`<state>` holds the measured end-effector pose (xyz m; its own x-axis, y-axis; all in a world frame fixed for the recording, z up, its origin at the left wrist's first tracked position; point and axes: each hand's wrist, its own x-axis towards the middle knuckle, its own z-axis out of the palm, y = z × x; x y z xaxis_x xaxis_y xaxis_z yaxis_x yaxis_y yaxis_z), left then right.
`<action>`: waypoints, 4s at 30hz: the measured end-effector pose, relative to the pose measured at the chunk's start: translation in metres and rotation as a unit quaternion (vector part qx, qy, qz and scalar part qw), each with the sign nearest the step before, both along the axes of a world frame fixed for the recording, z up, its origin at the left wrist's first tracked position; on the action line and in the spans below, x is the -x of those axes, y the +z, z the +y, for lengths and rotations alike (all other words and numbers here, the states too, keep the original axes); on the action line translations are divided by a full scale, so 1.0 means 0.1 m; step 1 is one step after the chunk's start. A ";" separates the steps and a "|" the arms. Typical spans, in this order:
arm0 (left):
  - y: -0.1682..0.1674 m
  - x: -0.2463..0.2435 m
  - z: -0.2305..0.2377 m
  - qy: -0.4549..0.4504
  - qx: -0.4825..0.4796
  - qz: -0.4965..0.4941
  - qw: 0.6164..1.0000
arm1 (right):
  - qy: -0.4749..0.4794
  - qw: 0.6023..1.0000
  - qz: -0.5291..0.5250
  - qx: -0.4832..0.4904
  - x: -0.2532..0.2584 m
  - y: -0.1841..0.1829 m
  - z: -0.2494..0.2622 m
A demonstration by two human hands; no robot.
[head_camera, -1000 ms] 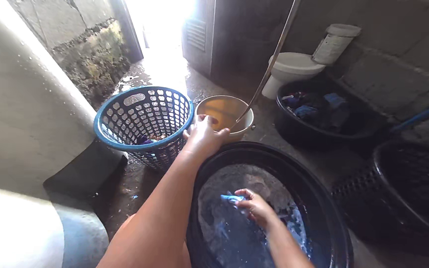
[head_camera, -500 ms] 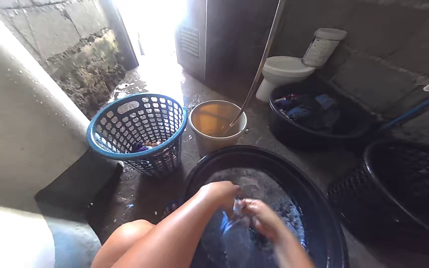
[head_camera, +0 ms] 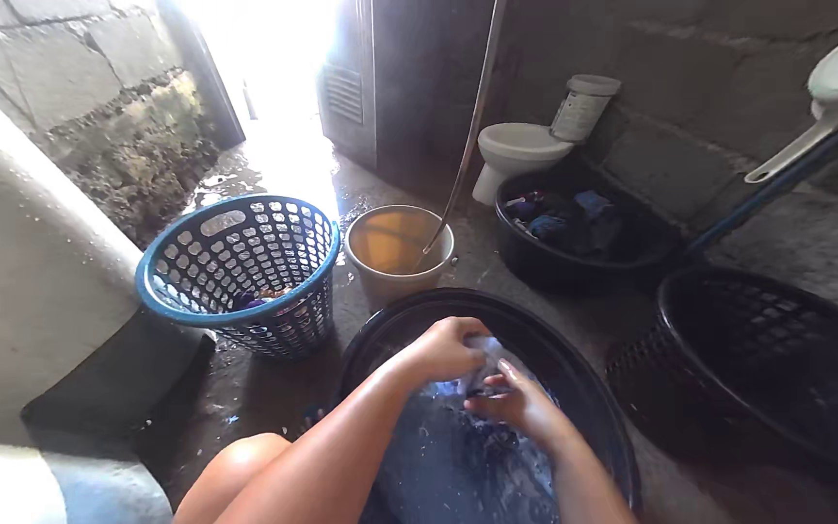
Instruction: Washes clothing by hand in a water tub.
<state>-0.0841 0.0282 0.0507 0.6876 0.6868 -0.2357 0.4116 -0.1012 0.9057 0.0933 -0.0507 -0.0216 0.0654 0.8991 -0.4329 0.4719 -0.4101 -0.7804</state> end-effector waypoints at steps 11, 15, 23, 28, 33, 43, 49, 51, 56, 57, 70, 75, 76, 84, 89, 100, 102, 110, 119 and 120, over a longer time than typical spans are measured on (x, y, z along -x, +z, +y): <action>-0.10 -0.05 0.02 0.321 0.349 -0.322 0.819 | -0.103 0.940 0.139 -0.294 0.57 0.80 0.18; -0.05 -0.06 0.08 0.289 0.285 -0.394 0.825 | -0.135 0.924 0.272 -0.233 0.50 0.62 -0.01; 0.16 -0.08 -0.04 -0.038 0.133 -0.236 0.962 | 0.062 0.835 0.546 0.014 0.27 0.32 0.07; 0.11 -0.09 0.01 0.002 0.185 -0.234 0.955 | 0.126 0.855 0.500 0.049 0.31 0.36 0.15; 0.10 -0.12 0.00 0.046 0.194 -0.220 0.955 | 0.099 0.908 0.400 0.072 0.36 0.44 0.15; 0.15 -0.23 -0.03 0.149 0.219 -0.157 0.951 | 0.016 0.964 0.265 -0.021 0.57 0.37 0.11; 0.13 -0.24 -0.12 0.225 0.245 -0.192 0.923 | -0.001 0.975 0.098 -0.199 0.66 0.21 0.10; 0.11 -0.23 -0.11 0.224 0.245 -0.205 0.921 | 0.001 0.976 0.025 -0.215 0.69 0.20 0.12; 0.41 0.18 0.27 0.291 -0.057 -0.063 0.953 | 0.131 0.966 -0.169 -0.144 0.29 -0.28 0.38; 0.54 0.36 0.37 0.346 -0.151 -0.043 0.925 | 0.127 0.969 -0.185 -0.101 0.16 -0.48 0.42; 0.63 1.03 0.56 0.341 -0.097 0.093 0.930 | -0.067 0.964 -0.048 0.255 0.28 -2.38 -0.71; 0.55 0.80 0.51 0.186 -0.116 0.179 0.959 | 0.027 0.992 0.096 0.074 0.05 -0.93 -0.14; 0.48 0.73 0.48 0.139 -0.131 0.199 0.961 | 0.059 0.992 0.111 0.029 0.00 -0.53 -0.06; 0.09 -0.07 -0.05 -0.168 -0.025 -0.004 0.985 | 0.161 0.955 -0.037 -0.246 -0.28 1.51 -0.15; 0.07 -0.02 -0.01 -0.097 0.030 -0.058 0.993 | 0.089 0.974 -0.096 -0.185 -0.82 1.15 -0.13; -2.15 -0.05 -0.72 -0.170 0.037 0.441 0.881 | 0.227 0.931 -0.183 0.220 -0.23 -1.81 -0.22; -2.57 0.14 -1.05 -0.151 0.075 0.421 0.891 | 0.256 0.915 -0.191 0.245 -0.07 -2.02 -0.49; -2.43 -0.09 -0.99 -0.173 0.131 0.271 0.938 | 0.319 0.908 -0.091 0.257 0.01 -1.81 -0.46; 0.11 -0.05 -0.30 -0.108 -0.032 -0.028 0.993 | 0.207 0.918 0.330 -0.072 -0.46 -0.67 -0.18; 0.30 0.06 -0.29 -0.092 -0.066 -0.084 0.990 | 0.211 0.918 0.322 -0.095 -0.46 -0.65 -0.17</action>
<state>-0.0902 -0.0004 0.0807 0.8263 0.5627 -0.0238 0.2195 -0.2829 0.9337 0.1392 -0.0675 -0.0865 -0.5207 0.8487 -0.0931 -0.0261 -0.1248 -0.9918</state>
